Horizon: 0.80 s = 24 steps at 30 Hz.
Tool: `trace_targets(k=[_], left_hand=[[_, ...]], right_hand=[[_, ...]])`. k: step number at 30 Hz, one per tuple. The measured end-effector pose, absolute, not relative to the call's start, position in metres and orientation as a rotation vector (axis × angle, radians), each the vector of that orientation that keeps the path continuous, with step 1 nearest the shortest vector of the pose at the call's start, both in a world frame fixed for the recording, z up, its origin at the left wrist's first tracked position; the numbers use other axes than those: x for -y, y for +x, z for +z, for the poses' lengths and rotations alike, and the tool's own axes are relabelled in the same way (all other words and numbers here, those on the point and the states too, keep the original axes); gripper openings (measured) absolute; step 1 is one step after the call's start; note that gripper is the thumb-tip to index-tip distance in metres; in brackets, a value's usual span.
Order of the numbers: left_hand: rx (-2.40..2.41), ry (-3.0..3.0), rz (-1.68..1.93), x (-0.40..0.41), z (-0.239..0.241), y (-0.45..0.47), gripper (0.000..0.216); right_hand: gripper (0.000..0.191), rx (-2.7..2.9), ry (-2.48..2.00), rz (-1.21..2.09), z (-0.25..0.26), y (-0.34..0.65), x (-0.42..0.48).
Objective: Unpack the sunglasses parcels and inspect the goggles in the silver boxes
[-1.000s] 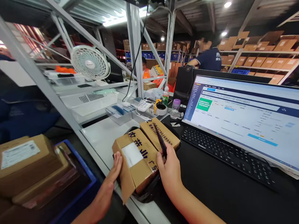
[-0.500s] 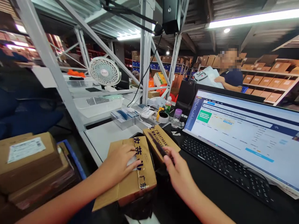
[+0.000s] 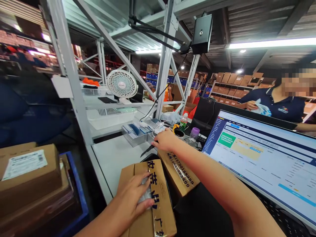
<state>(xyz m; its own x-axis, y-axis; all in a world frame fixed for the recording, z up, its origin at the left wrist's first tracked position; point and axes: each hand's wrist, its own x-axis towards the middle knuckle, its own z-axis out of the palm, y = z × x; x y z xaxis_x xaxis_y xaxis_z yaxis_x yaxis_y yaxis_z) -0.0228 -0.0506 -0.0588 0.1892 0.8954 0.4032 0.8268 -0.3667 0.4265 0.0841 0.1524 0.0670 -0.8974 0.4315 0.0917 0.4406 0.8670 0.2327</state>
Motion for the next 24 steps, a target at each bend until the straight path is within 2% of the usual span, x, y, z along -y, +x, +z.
trace_targets(k=[8, 14, 24], left_hand=[[-1.705, 2.39, 0.903, 0.052, -0.062, -0.025, 0.057], [-1.664, 2.298, 1.001, 0.053, -0.051, -0.024, 0.041], [-1.577, 2.339, 0.927, 0.058, -0.053, -0.033, 0.047]], right_hand=[[0.039, 3.014, -0.484, -0.437, 0.055, 0.089, -0.18], [0.033, 2.978, -0.333, -0.45, 0.049, 0.076, -0.188], [0.027, 3.064, -0.034, -0.416, 0.042, 0.037, -0.202]])
